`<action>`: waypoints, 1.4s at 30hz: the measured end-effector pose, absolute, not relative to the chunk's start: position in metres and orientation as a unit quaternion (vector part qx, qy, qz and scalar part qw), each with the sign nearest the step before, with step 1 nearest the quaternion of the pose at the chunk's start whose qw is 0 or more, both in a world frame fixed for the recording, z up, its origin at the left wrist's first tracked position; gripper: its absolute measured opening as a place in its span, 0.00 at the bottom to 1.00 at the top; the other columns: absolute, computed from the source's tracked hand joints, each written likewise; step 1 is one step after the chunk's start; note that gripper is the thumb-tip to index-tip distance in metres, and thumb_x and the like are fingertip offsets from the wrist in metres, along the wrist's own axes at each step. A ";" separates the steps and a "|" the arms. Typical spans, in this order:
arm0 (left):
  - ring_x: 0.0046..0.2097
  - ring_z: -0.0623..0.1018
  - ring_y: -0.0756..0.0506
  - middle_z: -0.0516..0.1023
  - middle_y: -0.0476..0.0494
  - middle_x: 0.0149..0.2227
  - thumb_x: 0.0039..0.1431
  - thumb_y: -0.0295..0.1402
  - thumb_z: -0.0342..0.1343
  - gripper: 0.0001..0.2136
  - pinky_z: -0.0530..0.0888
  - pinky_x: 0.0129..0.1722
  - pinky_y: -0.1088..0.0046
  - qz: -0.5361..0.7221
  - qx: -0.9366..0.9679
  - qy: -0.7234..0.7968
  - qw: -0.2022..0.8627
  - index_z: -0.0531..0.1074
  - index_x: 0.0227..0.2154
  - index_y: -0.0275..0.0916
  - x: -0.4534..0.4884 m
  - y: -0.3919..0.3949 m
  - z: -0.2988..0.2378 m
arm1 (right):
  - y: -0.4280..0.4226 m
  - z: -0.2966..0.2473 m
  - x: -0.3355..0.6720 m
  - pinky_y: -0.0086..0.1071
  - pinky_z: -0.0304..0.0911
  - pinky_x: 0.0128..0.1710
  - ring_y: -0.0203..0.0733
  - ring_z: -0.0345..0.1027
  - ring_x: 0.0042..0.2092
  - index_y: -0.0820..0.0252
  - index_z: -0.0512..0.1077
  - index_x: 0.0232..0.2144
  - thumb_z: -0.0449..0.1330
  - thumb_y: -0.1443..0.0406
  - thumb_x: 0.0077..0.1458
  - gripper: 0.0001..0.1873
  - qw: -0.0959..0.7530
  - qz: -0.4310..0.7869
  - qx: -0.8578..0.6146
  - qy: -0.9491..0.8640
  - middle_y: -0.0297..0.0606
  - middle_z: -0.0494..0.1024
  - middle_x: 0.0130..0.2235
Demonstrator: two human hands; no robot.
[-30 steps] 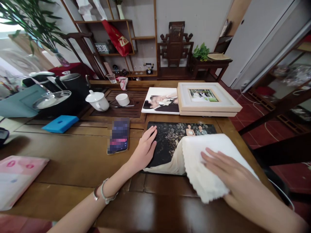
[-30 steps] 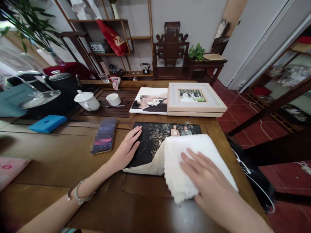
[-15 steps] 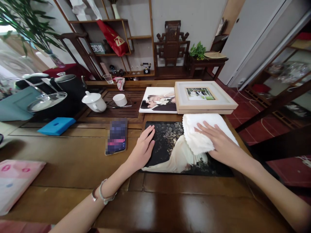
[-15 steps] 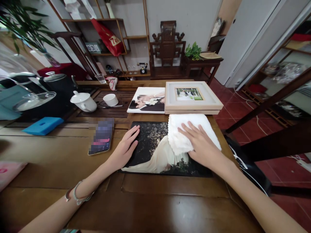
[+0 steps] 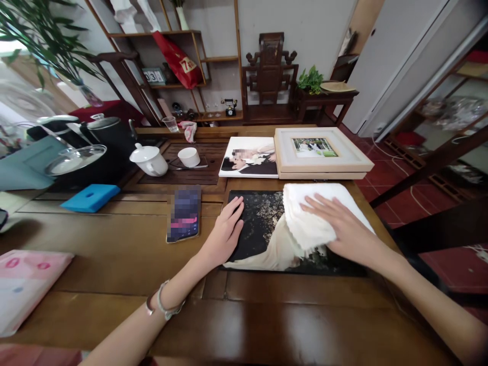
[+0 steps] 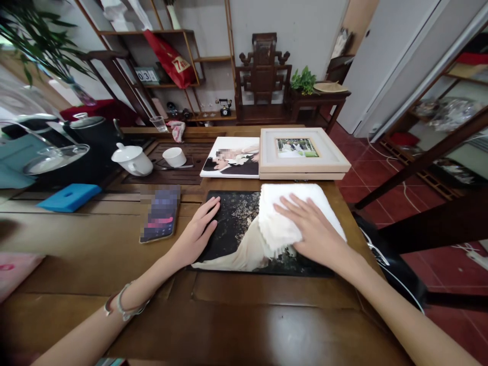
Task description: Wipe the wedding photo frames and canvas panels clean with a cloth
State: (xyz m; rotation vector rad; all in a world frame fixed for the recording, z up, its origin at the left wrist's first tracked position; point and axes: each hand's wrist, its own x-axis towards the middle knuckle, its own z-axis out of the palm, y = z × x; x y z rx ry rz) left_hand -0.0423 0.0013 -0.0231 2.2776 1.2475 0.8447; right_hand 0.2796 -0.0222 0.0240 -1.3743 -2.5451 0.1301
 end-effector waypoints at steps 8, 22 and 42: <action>0.69 0.54 0.41 0.56 0.36 0.67 0.70 0.32 0.39 0.21 0.53 0.67 0.50 0.322 0.812 0.442 0.203 0.56 0.64 0.40 -0.042 0.001 -0.026 | -0.044 0.026 0.257 0.60 0.50 0.61 0.57 0.48 0.66 0.58 0.57 0.63 0.52 0.74 0.38 0.45 0.100 0.012 -0.502 -0.859 0.46 0.58 0.66; 0.69 0.54 0.41 0.58 0.39 0.67 0.69 0.30 0.39 0.22 0.54 0.67 0.50 0.336 0.814 0.423 0.214 0.57 0.64 0.43 -0.046 0.003 -0.027 | -0.006 0.027 0.233 0.63 0.41 0.63 0.62 0.44 0.67 0.65 0.58 0.63 0.55 0.71 0.43 0.41 0.063 -0.009 -0.540 -0.839 0.52 0.56 0.66; 0.68 0.56 0.41 0.59 0.37 0.66 0.68 0.30 0.41 0.22 0.55 0.67 0.50 0.339 0.806 0.436 0.213 0.59 0.63 0.41 -0.045 0.004 -0.027 | -0.070 0.037 0.125 0.69 0.49 0.56 0.82 0.47 0.62 0.90 0.62 0.56 0.61 0.58 0.47 0.43 -0.012 -0.069 -0.474 -0.878 0.77 0.57 0.60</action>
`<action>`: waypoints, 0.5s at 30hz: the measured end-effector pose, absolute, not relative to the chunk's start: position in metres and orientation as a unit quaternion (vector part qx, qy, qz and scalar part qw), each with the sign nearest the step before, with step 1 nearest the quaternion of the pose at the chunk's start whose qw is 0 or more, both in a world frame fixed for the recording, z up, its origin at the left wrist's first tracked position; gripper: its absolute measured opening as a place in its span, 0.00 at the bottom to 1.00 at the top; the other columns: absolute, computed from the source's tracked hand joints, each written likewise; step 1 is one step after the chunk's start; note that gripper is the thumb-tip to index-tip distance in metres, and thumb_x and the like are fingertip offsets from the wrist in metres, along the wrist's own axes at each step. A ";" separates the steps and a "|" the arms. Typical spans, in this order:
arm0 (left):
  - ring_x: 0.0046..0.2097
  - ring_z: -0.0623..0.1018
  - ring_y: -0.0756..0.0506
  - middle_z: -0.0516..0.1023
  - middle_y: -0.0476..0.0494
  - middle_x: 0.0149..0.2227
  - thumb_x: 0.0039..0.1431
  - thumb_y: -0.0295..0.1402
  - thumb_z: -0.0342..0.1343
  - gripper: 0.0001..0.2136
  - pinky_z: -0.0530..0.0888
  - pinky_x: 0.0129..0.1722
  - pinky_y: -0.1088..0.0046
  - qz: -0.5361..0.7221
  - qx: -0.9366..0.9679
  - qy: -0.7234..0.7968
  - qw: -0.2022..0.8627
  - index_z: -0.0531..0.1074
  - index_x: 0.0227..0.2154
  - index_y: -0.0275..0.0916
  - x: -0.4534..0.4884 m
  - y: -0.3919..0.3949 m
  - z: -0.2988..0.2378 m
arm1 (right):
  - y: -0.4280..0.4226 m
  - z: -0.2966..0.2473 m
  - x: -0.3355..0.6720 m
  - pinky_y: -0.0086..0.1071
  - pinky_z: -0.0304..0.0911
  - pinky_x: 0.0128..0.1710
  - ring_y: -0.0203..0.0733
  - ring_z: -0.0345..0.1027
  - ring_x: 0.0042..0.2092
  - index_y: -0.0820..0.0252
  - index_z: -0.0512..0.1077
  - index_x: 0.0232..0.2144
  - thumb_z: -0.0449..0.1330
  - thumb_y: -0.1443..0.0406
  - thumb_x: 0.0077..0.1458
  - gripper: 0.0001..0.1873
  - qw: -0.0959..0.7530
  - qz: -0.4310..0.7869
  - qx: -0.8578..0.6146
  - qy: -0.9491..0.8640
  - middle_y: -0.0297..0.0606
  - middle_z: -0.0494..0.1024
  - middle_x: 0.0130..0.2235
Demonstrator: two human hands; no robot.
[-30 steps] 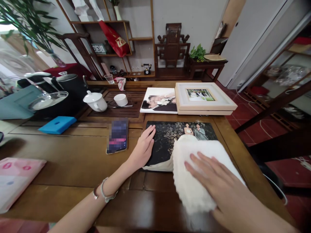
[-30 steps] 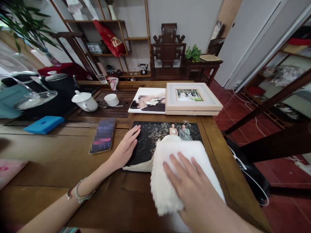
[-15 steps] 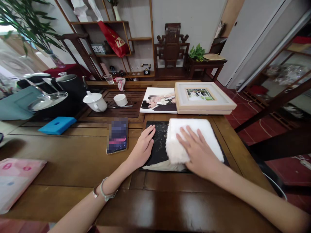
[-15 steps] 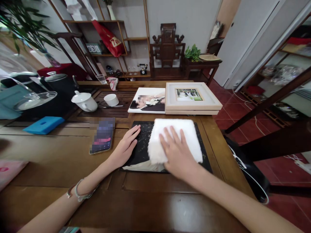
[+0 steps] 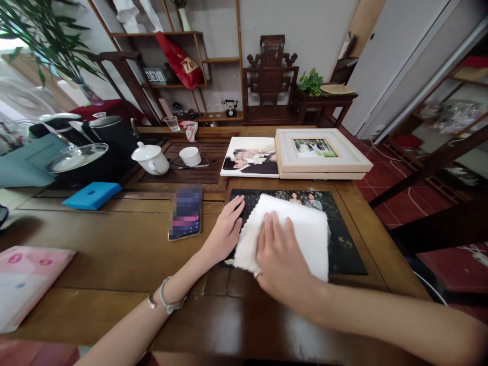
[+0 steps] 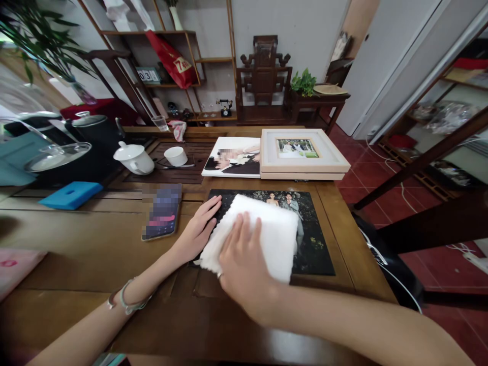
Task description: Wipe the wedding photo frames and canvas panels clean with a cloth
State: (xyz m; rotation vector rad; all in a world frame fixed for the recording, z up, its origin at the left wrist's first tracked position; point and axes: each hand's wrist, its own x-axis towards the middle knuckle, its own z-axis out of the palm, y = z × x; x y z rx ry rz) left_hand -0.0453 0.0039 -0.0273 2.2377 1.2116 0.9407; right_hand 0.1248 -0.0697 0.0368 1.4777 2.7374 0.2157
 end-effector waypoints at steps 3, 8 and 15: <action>0.68 0.56 0.40 0.58 0.36 0.66 0.68 0.30 0.40 0.22 0.55 0.66 0.50 0.344 0.807 0.429 0.217 0.58 0.63 0.41 -0.046 0.003 -0.028 | -0.099 0.037 0.104 0.67 0.57 0.52 0.81 0.55 0.59 0.90 0.64 0.55 0.59 0.58 0.49 0.40 0.019 0.070 0.435 0.897 0.76 0.62 0.58; 0.69 0.54 0.40 0.58 0.35 0.66 0.68 0.29 0.40 0.22 0.56 0.66 0.50 0.345 0.813 0.418 0.212 0.58 0.63 0.39 -0.046 0.003 -0.029 | -0.100 0.047 0.127 0.60 0.59 0.55 0.72 0.57 0.60 0.85 0.65 0.56 0.57 0.60 0.48 0.37 -0.032 -0.018 0.384 0.923 0.70 0.64 0.58; 0.68 0.56 0.40 0.59 0.34 0.66 0.67 0.29 0.41 0.21 0.56 0.66 0.51 0.336 0.810 0.438 0.199 0.60 0.62 0.37 -0.044 0.002 -0.028 | -0.001 0.061 0.184 0.46 0.61 0.54 0.56 0.67 0.54 0.68 0.72 0.48 0.53 0.62 0.54 0.22 -0.134 -0.177 0.496 0.839 0.53 0.74 0.53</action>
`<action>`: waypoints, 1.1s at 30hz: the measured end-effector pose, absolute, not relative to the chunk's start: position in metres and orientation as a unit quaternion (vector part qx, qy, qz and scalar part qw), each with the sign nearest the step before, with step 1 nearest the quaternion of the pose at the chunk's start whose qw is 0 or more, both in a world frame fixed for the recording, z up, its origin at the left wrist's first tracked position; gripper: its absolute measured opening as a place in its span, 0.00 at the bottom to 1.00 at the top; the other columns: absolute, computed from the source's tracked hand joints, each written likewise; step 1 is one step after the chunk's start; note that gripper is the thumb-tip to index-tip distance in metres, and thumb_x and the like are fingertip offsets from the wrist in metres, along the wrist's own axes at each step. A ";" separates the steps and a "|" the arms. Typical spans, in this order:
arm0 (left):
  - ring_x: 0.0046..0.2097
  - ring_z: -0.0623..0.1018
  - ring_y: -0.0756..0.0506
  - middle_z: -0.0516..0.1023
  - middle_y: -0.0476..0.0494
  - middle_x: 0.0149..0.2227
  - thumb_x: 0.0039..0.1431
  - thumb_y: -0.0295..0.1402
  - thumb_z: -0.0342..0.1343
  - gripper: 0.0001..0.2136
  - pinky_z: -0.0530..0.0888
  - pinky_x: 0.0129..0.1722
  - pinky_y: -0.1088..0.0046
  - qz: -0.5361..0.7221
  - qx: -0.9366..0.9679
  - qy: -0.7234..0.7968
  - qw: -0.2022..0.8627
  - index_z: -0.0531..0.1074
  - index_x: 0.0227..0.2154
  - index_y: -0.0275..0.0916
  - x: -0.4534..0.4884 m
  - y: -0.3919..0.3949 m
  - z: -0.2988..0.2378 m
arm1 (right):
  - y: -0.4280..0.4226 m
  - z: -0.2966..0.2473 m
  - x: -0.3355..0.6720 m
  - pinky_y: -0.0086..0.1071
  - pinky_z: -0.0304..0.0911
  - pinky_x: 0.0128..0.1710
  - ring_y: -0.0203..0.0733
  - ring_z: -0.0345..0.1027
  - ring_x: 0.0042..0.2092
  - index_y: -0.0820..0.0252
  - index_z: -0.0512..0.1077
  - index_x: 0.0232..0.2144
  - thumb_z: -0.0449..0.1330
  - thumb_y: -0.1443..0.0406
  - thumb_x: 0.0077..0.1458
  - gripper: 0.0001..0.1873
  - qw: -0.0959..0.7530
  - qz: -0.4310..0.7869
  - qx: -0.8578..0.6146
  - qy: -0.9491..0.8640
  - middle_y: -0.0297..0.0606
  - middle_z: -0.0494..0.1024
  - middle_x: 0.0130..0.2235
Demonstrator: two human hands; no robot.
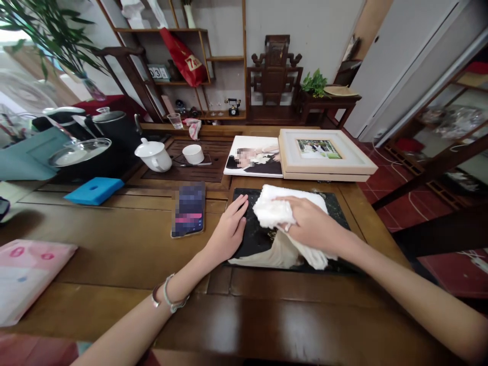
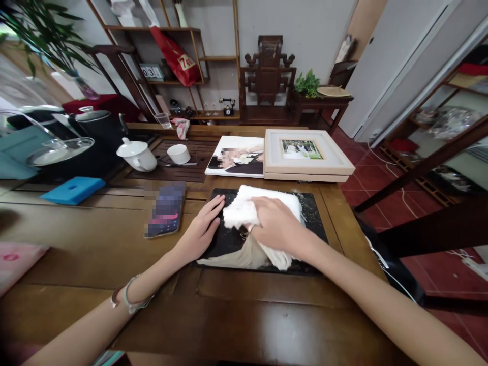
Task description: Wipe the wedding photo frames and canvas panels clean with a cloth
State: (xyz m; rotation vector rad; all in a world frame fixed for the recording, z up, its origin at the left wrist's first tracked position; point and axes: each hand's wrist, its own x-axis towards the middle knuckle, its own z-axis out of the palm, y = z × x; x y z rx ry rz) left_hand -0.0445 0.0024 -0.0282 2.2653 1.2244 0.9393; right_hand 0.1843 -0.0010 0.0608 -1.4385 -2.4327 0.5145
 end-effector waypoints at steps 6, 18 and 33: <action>0.67 0.58 0.39 0.59 0.31 0.65 0.67 0.29 0.41 0.21 0.56 0.66 0.51 0.323 0.807 0.455 0.192 0.61 0.61 0.33 -0.044 0.002 -0.027 | 0.065 0.070 0.150 0.38 0.65 0.40 0.50 0.73 0.40 0.60 0.75 0.34 0.49 0.53 0.61 0.20 0.152 0.255 -0.463 -0.835 0.46 0.81 0.41; 0.68 0.56 0.40 0.59 0.35 0.66 0.67 0.29 0.41 0.21 0.55 0.66 0.51 0.327 0.810 0.444 0.201 0.60 0.62 0.37 -0.044 0.001 -0.024 | 0.060 0.058 0.183 0.46 0.65 0.48 0.55 0.71 0.49 0.62 0.73 0.46 0.48 0.57 0.62 0.20 0.152 0.209 -0.477 -0.840 0.49 0.77 0.49; 0.68 0.56 0.40 0.59 0.33 0.66 0.67 0.28 0.40 0.21 0.56 0.66 0.51 0.334 0.810 0.438 0.201 0.60 0.62 0.35 -0.044 0.002 -0.027 | -0.066 0.039 0.168 0.58 0.36 0.65 0.58 0.37 0.69 0.72 0.52 0.65 0.57 0.66 0.44 0.45 0.028 0.092 -0.389 -0.916 0.53 0.49 0.68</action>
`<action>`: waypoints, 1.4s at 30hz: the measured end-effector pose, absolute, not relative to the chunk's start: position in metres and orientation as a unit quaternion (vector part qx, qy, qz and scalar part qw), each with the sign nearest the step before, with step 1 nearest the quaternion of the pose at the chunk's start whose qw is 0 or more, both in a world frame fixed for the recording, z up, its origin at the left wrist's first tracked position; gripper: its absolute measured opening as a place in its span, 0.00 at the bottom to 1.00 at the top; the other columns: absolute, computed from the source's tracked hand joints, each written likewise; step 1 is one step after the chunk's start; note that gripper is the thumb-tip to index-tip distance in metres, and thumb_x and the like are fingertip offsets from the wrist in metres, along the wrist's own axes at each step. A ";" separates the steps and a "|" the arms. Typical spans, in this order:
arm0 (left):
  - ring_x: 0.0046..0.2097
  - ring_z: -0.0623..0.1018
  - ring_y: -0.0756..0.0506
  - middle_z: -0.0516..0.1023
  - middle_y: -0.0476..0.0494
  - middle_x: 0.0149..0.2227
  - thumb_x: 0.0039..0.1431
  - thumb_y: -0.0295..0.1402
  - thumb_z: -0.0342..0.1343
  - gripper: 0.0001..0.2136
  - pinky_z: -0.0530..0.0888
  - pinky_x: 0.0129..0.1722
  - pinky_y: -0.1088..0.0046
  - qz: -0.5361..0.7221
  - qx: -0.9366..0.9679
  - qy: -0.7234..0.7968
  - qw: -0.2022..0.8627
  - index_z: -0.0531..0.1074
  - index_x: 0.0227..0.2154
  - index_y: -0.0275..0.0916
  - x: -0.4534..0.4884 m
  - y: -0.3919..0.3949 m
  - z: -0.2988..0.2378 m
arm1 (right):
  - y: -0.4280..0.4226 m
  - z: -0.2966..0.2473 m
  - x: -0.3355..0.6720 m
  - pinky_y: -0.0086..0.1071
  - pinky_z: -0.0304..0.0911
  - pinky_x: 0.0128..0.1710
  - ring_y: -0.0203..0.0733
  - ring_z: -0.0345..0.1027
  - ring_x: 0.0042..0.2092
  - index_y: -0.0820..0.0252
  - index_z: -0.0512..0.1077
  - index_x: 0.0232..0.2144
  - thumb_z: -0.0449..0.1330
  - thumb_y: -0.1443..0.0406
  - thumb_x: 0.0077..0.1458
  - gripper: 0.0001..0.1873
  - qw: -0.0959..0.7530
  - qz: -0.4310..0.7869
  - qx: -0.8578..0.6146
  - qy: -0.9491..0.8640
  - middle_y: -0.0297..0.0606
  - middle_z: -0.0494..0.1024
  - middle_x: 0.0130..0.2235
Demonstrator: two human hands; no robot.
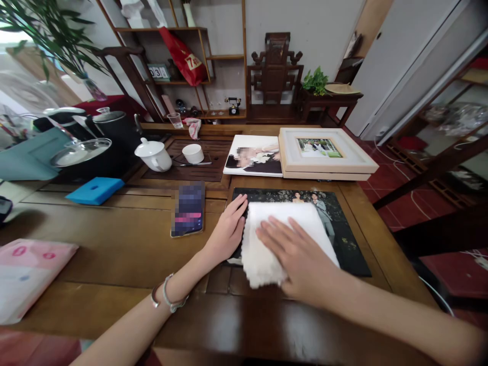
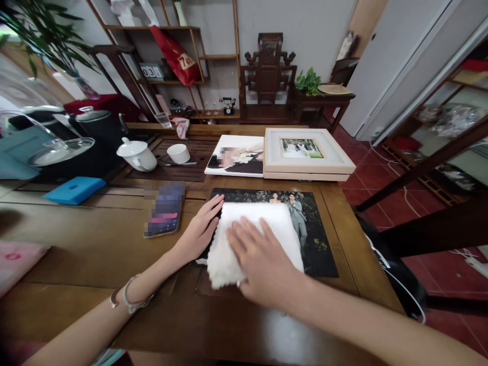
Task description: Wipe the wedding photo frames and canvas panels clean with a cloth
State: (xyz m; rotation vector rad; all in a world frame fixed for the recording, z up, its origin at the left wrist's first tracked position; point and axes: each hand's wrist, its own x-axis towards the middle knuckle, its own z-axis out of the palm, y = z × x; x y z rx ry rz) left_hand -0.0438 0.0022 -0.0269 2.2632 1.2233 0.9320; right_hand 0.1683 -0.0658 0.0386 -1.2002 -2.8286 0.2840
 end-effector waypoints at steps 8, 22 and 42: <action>0.68 0.56 0.40 0.59 0.33 0.66 0.67 0.28 0.40 0.21 0.55 0.66 0.50 0.329 0.809 0.445 0.201 0.60 0.62 0.36 -0.043 0.001 -0.024 | 0.014 0.033 0.187 0.51 0.34 0.67 0.50 0.38 0.69 0.70 0.51 0.66 0.54 0.70 0.40 0.47 0.059 0.061 -0.442 -0.893 0.47 0.52 0.68; 0.68 0.55 0.40 0.58 0.35 0.66 0.68 0.30 0.41 0.21 0.54 0.67 0.52 0.315 0.807 0.452 0.213 0.60 0.62 0.37 -0.043 0.001 -0.019 | -0.010 0.029 0.231 0.52 0.39 0.66 0.49 0.42 0.68 0.67 0.55 0.64 0.55 0.72 0.40 0.45 0.101 0.066 -0.423 -0.898 0.45 0.56 0.66; 0.68 0.57 0.41 0.60 0.37 0.66 0.68 0.31 0.41 0.21 0.55 0.66 0.51 0.322 0.809 0.451 0.198 0.60 0.62 0.39 -0.042 0.001 -0.021 | -0.044 0.048 0.241 0.52 0.34 0.67 0.49 0.36 0.69 0.59 0.43 0.68 0.62 0.65 0.50 0.48 0.065 0.170 -0.291 -0.939 0.42 0.47 0.69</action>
